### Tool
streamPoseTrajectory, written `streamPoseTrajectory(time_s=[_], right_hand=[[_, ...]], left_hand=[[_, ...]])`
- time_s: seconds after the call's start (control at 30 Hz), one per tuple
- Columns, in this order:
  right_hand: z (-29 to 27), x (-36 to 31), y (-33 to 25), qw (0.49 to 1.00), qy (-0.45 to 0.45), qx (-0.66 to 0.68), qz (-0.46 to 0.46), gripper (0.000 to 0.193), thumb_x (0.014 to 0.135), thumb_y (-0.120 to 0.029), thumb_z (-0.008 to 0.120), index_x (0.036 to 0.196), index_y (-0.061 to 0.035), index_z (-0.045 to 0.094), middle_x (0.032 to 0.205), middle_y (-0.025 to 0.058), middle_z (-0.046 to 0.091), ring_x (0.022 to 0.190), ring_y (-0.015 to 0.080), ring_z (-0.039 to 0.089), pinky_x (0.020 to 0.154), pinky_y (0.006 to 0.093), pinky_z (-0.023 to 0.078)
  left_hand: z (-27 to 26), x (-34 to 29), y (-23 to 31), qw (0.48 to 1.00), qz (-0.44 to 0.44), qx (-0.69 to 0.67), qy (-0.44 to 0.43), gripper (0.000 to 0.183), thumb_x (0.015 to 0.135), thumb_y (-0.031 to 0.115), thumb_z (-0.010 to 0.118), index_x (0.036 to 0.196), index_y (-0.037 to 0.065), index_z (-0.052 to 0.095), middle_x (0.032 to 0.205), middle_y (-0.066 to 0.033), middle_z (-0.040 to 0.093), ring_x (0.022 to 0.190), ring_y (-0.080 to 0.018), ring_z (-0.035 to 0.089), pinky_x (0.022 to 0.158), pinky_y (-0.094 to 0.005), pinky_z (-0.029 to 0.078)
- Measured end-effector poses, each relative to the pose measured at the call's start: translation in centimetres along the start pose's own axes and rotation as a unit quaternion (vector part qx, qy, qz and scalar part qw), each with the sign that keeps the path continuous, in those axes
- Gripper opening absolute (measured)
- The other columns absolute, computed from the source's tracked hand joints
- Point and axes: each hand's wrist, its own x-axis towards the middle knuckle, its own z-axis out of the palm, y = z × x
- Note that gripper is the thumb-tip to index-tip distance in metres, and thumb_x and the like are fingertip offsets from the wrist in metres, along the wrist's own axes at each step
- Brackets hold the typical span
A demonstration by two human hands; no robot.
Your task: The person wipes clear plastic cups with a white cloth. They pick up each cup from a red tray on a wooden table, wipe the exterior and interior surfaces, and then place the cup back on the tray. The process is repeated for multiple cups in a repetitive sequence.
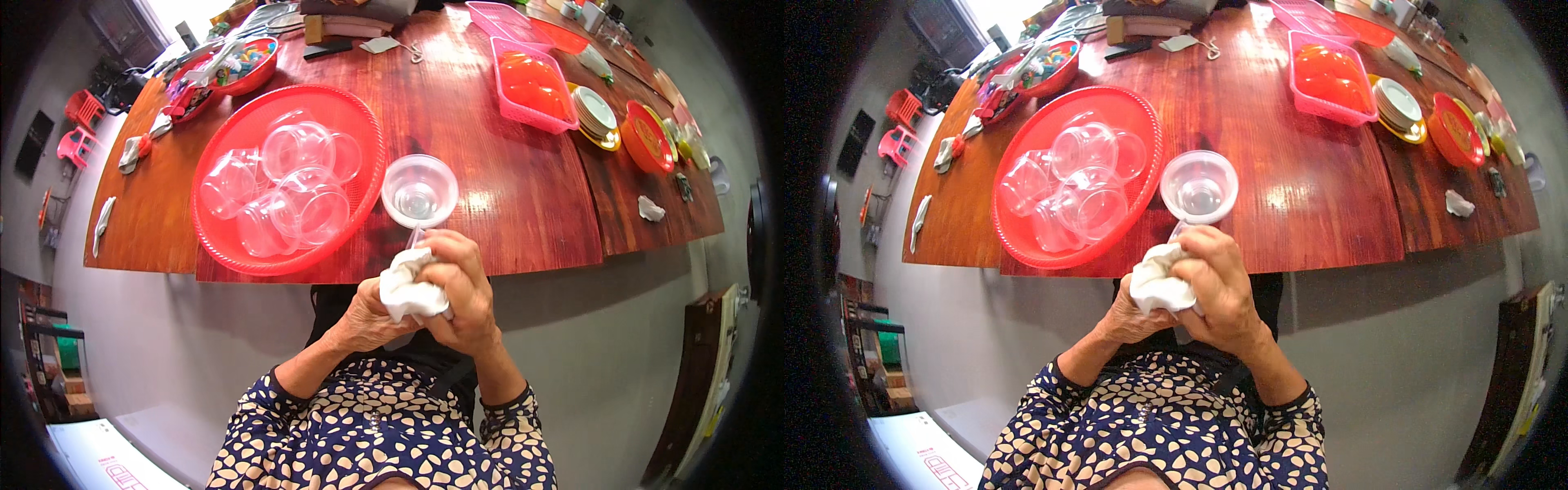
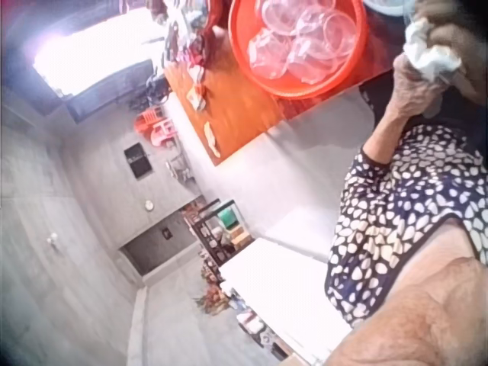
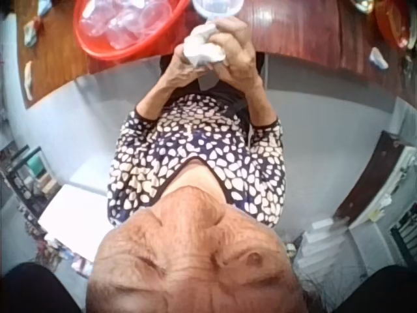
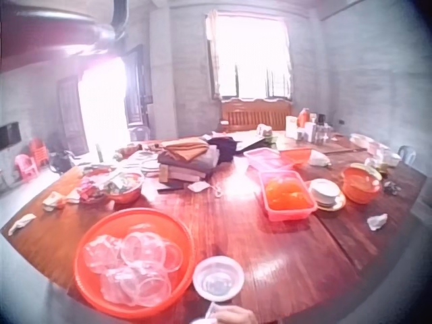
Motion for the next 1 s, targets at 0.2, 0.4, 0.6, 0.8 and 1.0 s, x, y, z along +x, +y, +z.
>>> streamPoseTrajectory(time_s=[0.2, 0.4, 0.6, 0.8, 1.0], right_hand=[[-0.7, 0.6, 2.9, 0.946, 0.029, 0.206, 0.247, 0.021, 0.08, -0.002, 0.055, 0.1, 0.0024, 0.061, 0.105, 0.0175, 0.061, 0.091, 0.0235, 0.062, 0.077, 0.0327, 0.049], [-0.3, 0.5, 2.7, 0.91, 0.048, 0.25, 0.328, 0.02, 0.082, -0.003, 0.057, 0.101, 0.0021, 0.059, 0.104, 0.0171, 0.063, 0.085, 0.0222, 0.064, 0.073, 0.0289, 0.05], [1.4, -0.1, -1.8, 0.999, -0.005, -0.053, -0.01, 0.029, 0.072, -0.003, 0.063, 0.1, 0.0022, 0.055, 0.113, 0.0193, 0.059, 0.112, 0.0367, 0.056, 0.096, 0.0455, 0.041], [0.0, 0.1, -1.1, 0.996, 0.016, 0.046, 0.071, 0.032, 0.07, 0.004, 0.061, 0.101, 0.0017, 0.055, 0.112, 0.0212, 0.057, 0.107, 0.039, 0.057, 0.093, 0.0419, 0.044], [-2.2, 1.4, 0.8, 0.854, 0.002, 0.383, 0.353, 0.02, 0.091, -0.003, 0.05, 0.11, -0.0001, 0.058, 0.096, 0.0044, 0.063, 0.083, 0.0085, 0.057, 0.073, 0.0237, 0.047]], left_hand=[[0.1, 0.6, 1.1, 0.987, -0.036, 0.128, -0.088, 0.019, 0.074, 0.002, 0.076, 0.085, 0.003, 0.061, 0.12, -0.0122, 0.062, 0.094, -0.0131, 0.062, 0.081, -0.028, 0.05], [-0.3, 0.6, -0.1, 0.995, -0.019, 0.073, -0.065, 0.015, 0.077, 0.001, 0.074, 0.084, 0.003, 0.061, 0.118, -0.0099, 0.063, 0.095, -0.0107, 0.061, 0.081, -0.0268, 0.05], [-2.3, -0.3, -3.3, 0.997, -0.013, 0.079, 0.004, 0.042, 0.076, 0.006, 0.076, 0.114, 0.005, 0.058, 0.108, -0.0027, 0.063, 0.099, -0.0109, 0.058, 0.087, -0.0285, 0.048], [-0.3, -0.2, 0.6, 0.993, 0.002, 0.116, -0.014, 0.036, 0.073, 0.004, 0.078, 0.106, 0.005, 0.064, 0.1, -0.002, 0.066, 0.096, -0.009, 0.061, 0.084, -0.0263, 0.048], [-0.2, 0.7, 1.7, 0.982, 0.07, 0.093, -0.146, 0.016, 0.072, -0.003, 0.076, 0.079, 0.0, 0.062, 0.121, -0.0178, 0.061, 0.109, -0.0197, 0.061, 0.083, -0.0317, 0.053]])
